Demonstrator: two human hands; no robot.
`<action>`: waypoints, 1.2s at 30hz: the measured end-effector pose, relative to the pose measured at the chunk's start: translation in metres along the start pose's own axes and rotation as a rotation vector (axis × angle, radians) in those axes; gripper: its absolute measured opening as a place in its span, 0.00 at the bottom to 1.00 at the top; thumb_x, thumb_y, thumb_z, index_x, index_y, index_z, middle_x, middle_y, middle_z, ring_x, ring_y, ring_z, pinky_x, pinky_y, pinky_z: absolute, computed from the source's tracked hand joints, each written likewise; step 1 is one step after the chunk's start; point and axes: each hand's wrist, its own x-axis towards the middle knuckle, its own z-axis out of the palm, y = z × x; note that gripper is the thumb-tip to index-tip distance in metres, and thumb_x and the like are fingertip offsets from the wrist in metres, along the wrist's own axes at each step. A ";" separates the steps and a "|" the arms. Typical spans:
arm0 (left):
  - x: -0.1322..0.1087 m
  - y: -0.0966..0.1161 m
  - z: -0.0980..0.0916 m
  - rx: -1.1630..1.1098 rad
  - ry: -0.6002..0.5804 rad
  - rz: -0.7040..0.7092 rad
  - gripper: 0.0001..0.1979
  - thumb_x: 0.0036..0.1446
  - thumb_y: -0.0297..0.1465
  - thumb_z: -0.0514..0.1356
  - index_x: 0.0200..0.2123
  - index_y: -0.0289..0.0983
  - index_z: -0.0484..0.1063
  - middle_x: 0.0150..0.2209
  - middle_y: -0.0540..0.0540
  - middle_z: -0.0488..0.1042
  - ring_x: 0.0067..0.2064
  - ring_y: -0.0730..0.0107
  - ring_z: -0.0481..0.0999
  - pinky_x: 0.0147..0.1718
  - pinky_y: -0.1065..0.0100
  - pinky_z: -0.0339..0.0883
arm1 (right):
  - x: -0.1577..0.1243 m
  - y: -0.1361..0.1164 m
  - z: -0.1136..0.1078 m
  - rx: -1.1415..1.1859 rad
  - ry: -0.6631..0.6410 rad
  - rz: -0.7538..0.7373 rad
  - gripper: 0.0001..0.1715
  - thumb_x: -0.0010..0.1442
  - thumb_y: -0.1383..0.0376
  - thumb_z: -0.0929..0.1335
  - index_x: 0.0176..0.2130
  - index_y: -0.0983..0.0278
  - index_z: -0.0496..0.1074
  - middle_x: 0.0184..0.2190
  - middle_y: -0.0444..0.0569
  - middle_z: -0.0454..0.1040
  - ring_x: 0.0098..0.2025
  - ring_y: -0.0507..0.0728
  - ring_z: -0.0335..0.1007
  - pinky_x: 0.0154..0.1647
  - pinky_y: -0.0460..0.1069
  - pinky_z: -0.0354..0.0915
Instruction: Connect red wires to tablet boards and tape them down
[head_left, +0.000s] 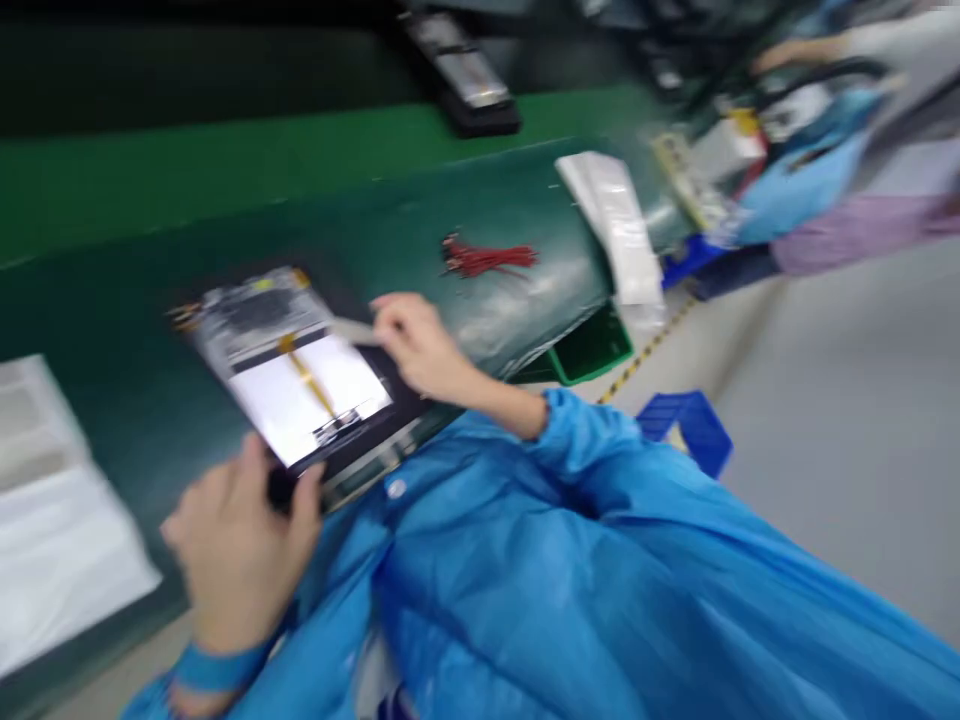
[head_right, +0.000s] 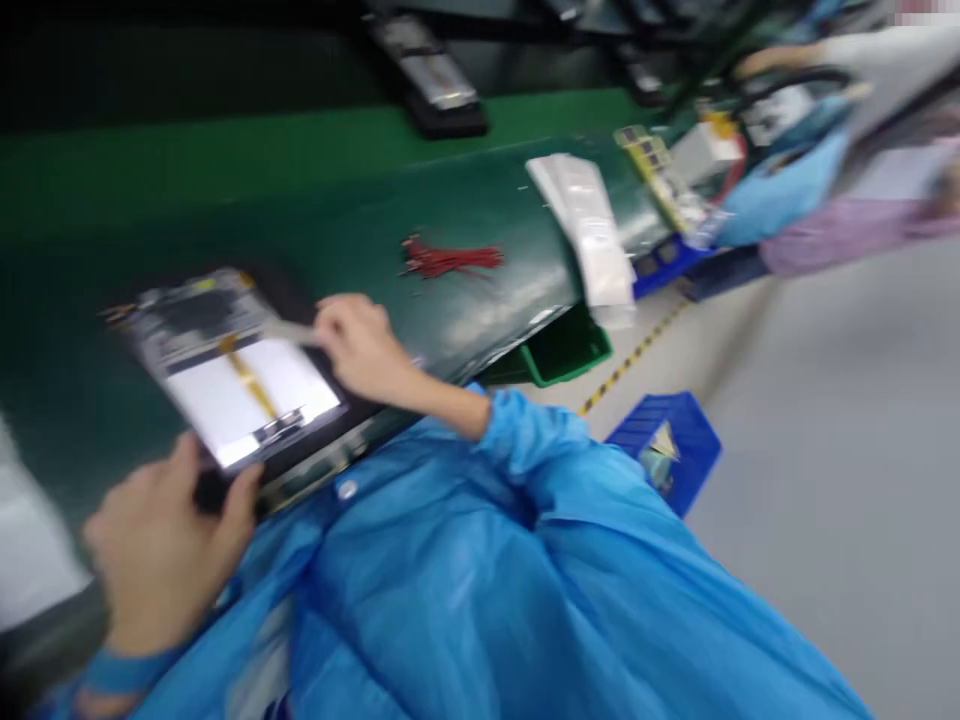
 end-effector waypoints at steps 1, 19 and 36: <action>-0.007 -0.005 0.003 0.111 0.041 -0.044 0.30 0.66 0.46 0.57 0.68 0.44 0.66 0.42 0.39 0.76 0.44 0.40 0.72 0.39 0.50 0.62 | -0.002 0.001 -0.006 0.008 0.058 -0.022 0.10 0.72 0.66 0.64 0.35 0.60 0.66 0.44 0.49 0.76 0.52 0.56 0.71 0.58 0.52 0.66; -0.029 -0.015 0.000 0.079 0.232 0.160 0.22 0.60 0.29 0.64 0.58 0.43 0.78 0.55 0.38 0.74 0.55 0.47 0.68 0.53 0.45 0.66 | -0.042 -0.026 0.028 0.116 -0.385 0.142 0.03 0.59 0.66 0.69 0.32 0.62 0.71 0.26 0.41 0.73 0.27 0.49 0.66 0.31 0.46 0.63; -0.020 -0.015 -0.004 0.040 -0.057 0.046 0.20 0.68 0.41 0.59 0.56 0.42 0.80 0.61 0.38 0.72 0.63 0.42 0.63 0.60 0.30 0.58 | -0.042 -0.032 0.035 0.022 -0.387 0.142 0.02 0.59 0.68 0.69 0.32 0.62 0.71 0.26 0.41 0.74 0.26 0.49 0.67 0.33 0.47 0.64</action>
